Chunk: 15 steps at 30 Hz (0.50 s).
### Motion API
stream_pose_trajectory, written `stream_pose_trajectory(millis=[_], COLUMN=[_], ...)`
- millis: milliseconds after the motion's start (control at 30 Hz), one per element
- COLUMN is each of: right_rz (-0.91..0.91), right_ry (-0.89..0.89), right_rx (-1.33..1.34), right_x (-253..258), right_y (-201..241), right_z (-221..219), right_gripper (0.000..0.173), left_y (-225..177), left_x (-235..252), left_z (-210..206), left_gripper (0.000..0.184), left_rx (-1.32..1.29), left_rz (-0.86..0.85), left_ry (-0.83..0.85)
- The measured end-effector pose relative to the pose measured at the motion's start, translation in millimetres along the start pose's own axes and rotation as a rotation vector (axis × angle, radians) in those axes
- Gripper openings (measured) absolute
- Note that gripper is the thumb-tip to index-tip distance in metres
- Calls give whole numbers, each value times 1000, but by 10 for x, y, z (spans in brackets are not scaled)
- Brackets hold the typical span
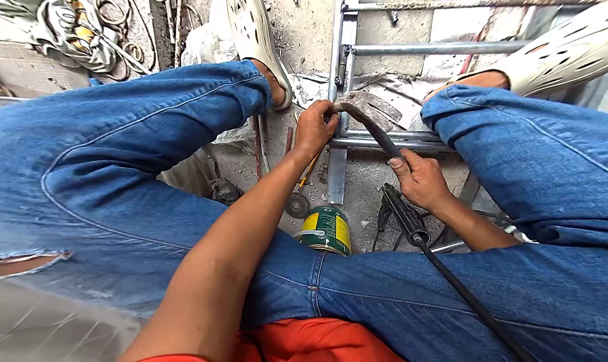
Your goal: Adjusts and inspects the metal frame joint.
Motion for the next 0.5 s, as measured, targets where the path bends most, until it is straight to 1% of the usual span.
stream_pose_trajectory(millis=[133,333,433,500], right_rz=[-89,11,-42,-44], right_ry=[96,28,99,89], right_rx=[-59,-63,-112,-108], right_x=[49,65,112,133], right_y=[-124,-12,-48,-25], right_z=[-71,1,-5,7], right_gripper=[60,58,59,59], left_y=[-6,33,23,16], left_x=[13,12,14,25], left_z=[-2,-3,16,17], left_gripper=[15,15,18,16], left_rx=[-28,-18,-8,-10], left_rz=[12,35,65,60], left_ry=[1,17,39,29])
Point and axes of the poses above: each hand's wrist, its own x-axis towards the middle knuckle, its own z-axis out of the back of the hand, y = z × x, the point moved 9 cm from there along x, towards the middle knuckle, and after that the axes turned 9 degrees about z, right-handed, at the moved point
